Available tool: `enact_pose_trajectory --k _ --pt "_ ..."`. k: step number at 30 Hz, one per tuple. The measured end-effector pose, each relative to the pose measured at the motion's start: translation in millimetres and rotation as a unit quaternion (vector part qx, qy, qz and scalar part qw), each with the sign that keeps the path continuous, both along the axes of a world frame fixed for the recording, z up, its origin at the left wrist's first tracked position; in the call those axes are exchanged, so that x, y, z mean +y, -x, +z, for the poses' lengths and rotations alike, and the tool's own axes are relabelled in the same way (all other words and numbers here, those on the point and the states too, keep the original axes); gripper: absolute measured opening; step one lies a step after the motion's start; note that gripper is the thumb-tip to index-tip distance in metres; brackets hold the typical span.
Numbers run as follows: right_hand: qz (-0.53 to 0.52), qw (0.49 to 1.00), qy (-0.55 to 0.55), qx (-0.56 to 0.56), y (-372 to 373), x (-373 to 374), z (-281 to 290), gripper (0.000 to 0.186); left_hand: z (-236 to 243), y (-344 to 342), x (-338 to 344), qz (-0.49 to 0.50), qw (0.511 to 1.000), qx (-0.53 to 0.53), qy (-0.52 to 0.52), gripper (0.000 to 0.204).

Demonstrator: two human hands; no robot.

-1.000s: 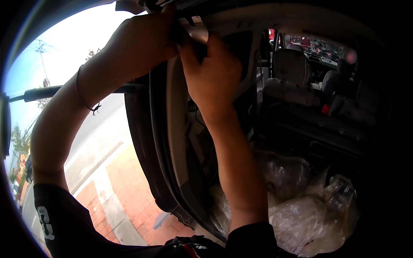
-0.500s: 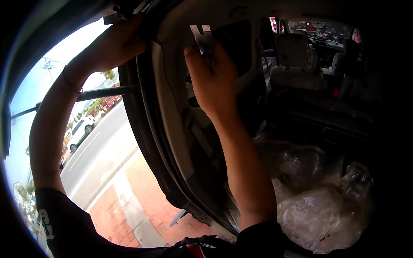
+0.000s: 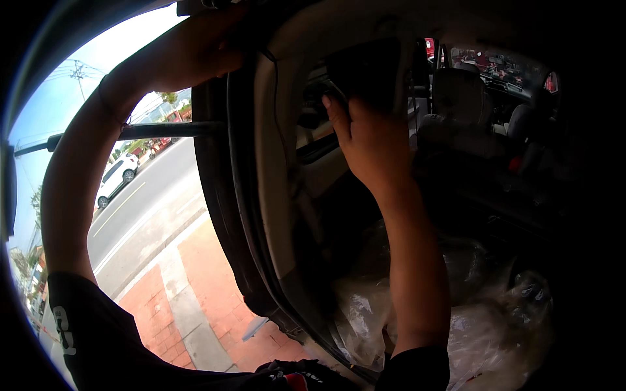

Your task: The person installs a rubber weather seal around the open rear door frame of a car. Using a flat prying tool, they press the seal into the channel along the top and side edges, adjusting sections by hand to ensure it seats properly.

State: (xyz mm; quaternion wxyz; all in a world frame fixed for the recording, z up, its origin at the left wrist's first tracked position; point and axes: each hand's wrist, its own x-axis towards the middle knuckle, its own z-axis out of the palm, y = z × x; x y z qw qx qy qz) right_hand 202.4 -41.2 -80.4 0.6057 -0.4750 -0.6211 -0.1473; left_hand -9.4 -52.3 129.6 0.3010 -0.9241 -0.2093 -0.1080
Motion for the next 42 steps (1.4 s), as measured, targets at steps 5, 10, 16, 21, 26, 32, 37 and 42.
enact_pose_trajectory --k 5,10,16,21,26,32,37,42 --pt "0.049 0.959 -0.267 -0.074 21.4 15.9 36.4 0.041 1.3 4.9 6.7 0.04 0.988 -0.06 0.139 0.034" --pt "0.109 0.983 -0.101 0.111 -1.7 -2.5 18.9 0.039 -3.0 9.9 16.9 -0.088 0.995 -0.025 0.038 0.038" --pt "0.13 0.893 -0.278 0.328 -31.0 -66.8 6.4 0.049 0.5 6.3 12.5 -0.012 1.0 -0.019 0.021 0.038" --pt "0.29 0.842 -0.367 0.269 -16.3 -38.1 -16.8 0.043 1.4 -2.2 -4.3 0.061 0.994 -0.049 0.082 0.036" --pt "0.419 0.778 -0.357 0.301 11.7 6.0 -24.5 0.041 3.6 -0.2 -13.0 0.035 0.993 -0.049 0.103 0.035" --pt "0.233 0.811 -0.46 0.276 38.4 15.4 -12.0 0.045 -1.1 3.4 3.1 -0.011 0.996 -0.045 0.076 0.034" --pt "0.251 0.797 -0.44 0.327 45.3 17.2 -15.3 0.042 -14.7 2.0 7.7 -0.007 0.999 -0.044 0.017 0.041" --pt "0.266 0.777 -0.424 0.382 16.8 -14.5 -24.9 0.034 -31.3 -9.0 13.3 -0.046 0.987 -0.116 -0.103 0.058"
